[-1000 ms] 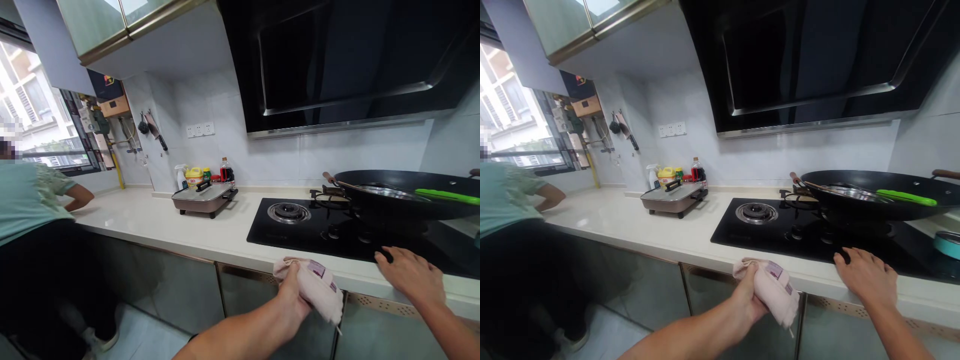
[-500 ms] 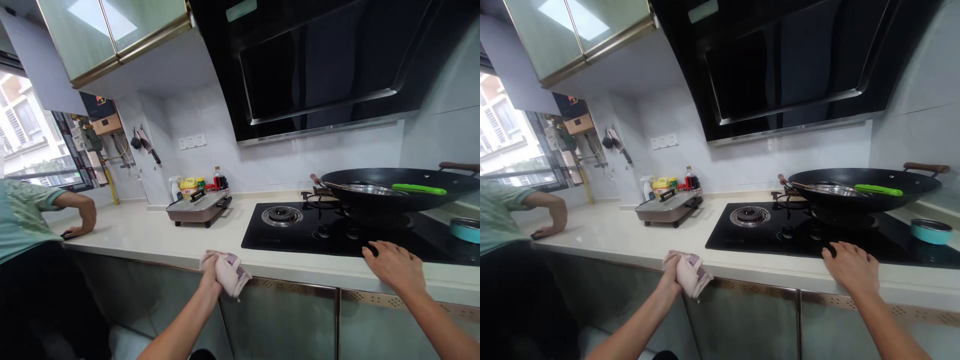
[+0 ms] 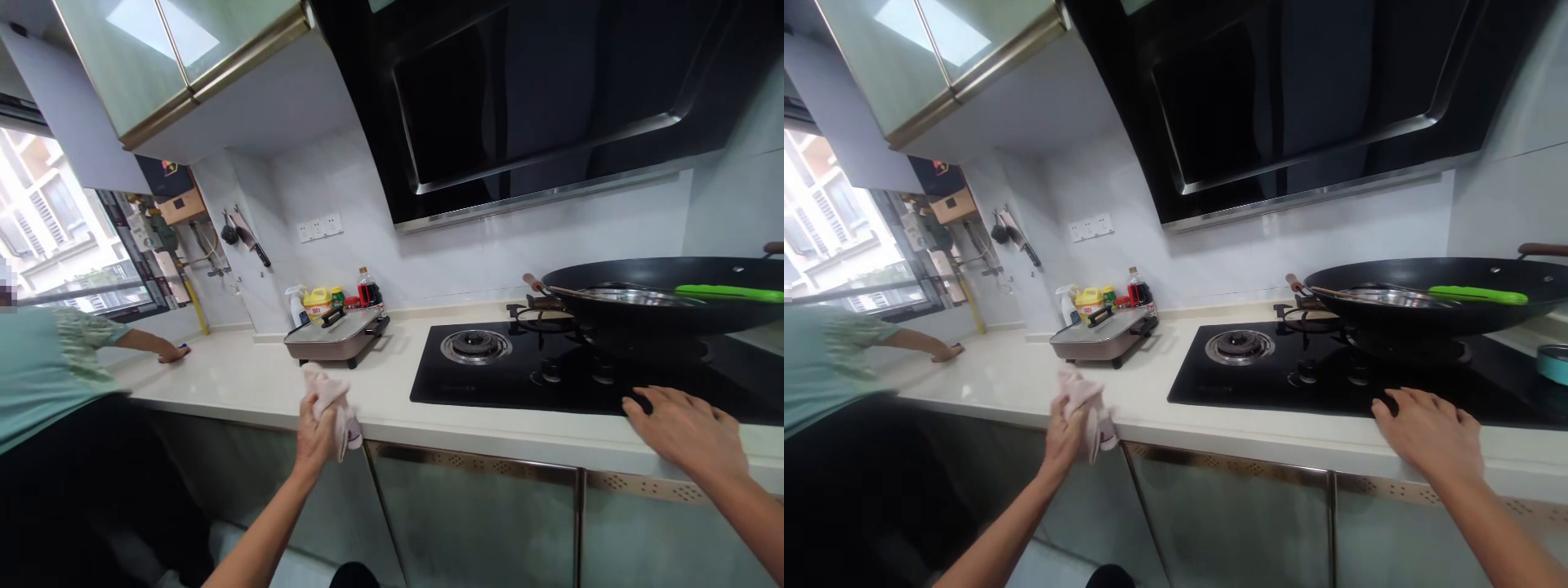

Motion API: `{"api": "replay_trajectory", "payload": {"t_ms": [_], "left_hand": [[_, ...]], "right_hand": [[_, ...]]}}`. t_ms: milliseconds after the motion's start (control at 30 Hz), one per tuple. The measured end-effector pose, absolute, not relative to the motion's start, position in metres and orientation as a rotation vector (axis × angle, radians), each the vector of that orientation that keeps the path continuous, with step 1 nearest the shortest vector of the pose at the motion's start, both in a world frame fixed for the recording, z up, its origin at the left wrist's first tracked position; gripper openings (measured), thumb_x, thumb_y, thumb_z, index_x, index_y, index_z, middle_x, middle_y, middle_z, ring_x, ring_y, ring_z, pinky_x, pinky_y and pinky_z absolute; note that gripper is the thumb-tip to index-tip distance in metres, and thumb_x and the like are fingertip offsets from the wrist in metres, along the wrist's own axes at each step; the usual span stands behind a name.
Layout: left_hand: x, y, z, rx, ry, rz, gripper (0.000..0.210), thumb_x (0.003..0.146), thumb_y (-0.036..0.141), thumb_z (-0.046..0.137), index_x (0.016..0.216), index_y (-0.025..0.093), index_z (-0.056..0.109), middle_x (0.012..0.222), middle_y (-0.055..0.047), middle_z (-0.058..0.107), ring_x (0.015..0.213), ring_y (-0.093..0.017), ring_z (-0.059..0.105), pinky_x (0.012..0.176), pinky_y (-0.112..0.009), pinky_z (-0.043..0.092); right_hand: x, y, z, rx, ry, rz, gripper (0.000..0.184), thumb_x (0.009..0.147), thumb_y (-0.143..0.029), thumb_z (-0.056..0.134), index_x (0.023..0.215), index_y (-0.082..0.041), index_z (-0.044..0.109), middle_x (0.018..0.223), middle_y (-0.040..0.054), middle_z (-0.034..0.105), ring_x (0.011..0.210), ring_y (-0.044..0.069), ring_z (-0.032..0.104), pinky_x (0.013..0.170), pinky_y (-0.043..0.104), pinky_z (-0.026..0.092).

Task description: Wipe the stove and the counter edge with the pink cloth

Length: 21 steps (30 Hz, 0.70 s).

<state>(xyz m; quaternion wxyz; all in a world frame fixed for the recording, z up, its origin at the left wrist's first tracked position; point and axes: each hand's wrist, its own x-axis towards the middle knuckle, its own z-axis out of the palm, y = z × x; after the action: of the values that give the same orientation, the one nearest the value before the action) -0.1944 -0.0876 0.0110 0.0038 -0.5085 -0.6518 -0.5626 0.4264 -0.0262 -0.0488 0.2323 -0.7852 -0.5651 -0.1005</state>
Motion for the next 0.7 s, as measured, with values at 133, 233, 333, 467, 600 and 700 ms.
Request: {"api": "replay_trajectory", "payload": {"t_ms": [133, 233, 333, 467, 600, 700], "left_hand": [[-0.171, -0.068, 0.009, -1.931, -2.053, -0.930, 0.047, 0.093, 0.040, 0.058, 0.137, 0.023, 0.062, 0.160, -0.017, 0.043, 0.151, -0.038, 0.037, 0.122, -0.061, 0.030], [-0.169, -0.064, 0.001, -1.987, -2.090, -0.535, 0.056, 0.098, 0.045, 0.056, 0.150, 0.027, 0.054, 0.162, -0.019, 0.044, 0.150, -0.039, 0.039, 0.120, -0.066, 0.027], [-0.190, -0.069, 0.006, -2.178, -1.987, -0.386, 0.074, 0.093, 0.047, 0.063, 0.161, 0.029, 0.038, 0.167, -0.017, 0.040, 0.153, -0.036, 0.037, 0.122, -0.061, 0.029], [-0.218, -0.075, 0.031, -2.433, -1.822, -0.160, 0.100, 0.078, 0.041, 0.082, 0.164, 0.027, 0.032, 0.173, -0.018, 0.028, 0.157, -0.036, 0.031, 0.124, -0.052, 0.033], [-0.210, -0.065, 0.045, -2.365, -1.664, 0.093, 0.119, 0.059, 0.019, 0.091, 0.162, 0.030, 0.033, 0.175, -0.018, 0.021, 0.161, -0.043, 0.017, 0.124, -0.062, 0.027], [-0.194, -0.053, 0.040, -2.423, -1.575, 0.118, 0.110, 0.057, 0.014, 0.089, 0.155, 0.027, 0.041, 0.168, -0.018, 0.036, 0.155, -0.040, 0.032, 0.123, -0.053, 0.033]], "right_hand": [[0.426, -0.026, -0.048, -2.178, -1.542, -0.265, 0.067, 0.097, -0.057, 0.028, 0.141, -0.022, 0.065, 0.153, 0.0090, 0.057, 0.137, 0.037, 0.049, 0.116, 0.054, 0.032], [0.424, -0.028, -0.046, -2.177, -1.557, -0.272, 0.067, 0.098, -0.055, 0.026, 0.139, -0.022, 0.067, 0.152, 0.0092, 0.058, 0.136, 0.037, 0.050, 0.115, 0.053, 0.032], [0.423, -0.029, -0.045, -2.170, -1.568, -0.270, 0.067, 0.098, -0.055, 0.026, 0.140, -0.021, 0.066, 0.153, 0.0105, 0.057, 0.136, 0.037, 0.050, 0.115, 0.053, 0.032], [0.424, -0.029, -0.045, -2.171, -1.559, -0.271, 0.068, 0.098, -0.056, 0.025, 0.141, -0.021, 0.065, 0.153, 0.0096, 0.057, 0.137, 0.037, 0.048, 0.115, 0.054, 0.031], [0.425, -0.029, -0.044, -2.184, -1.568, -0.232, 0.068, 0.098, -0.056, 0.026, 0.142, -0.021, 0.065, 0.153, 0.0101, 0.057, 0.137, 0.037, 0.047, 0.115, 0.054, 0.031], [0.424, -0.030, -0.041, -2.189, -1.563, -0.221, 0.067, 0.097, -0.055, 0.028, 0.141, -0.020, 0.065, 0.154, 0.0114, 0.056, 0.137, 0.038, 0.048, 0.116, 0.055, 0.030]]}}
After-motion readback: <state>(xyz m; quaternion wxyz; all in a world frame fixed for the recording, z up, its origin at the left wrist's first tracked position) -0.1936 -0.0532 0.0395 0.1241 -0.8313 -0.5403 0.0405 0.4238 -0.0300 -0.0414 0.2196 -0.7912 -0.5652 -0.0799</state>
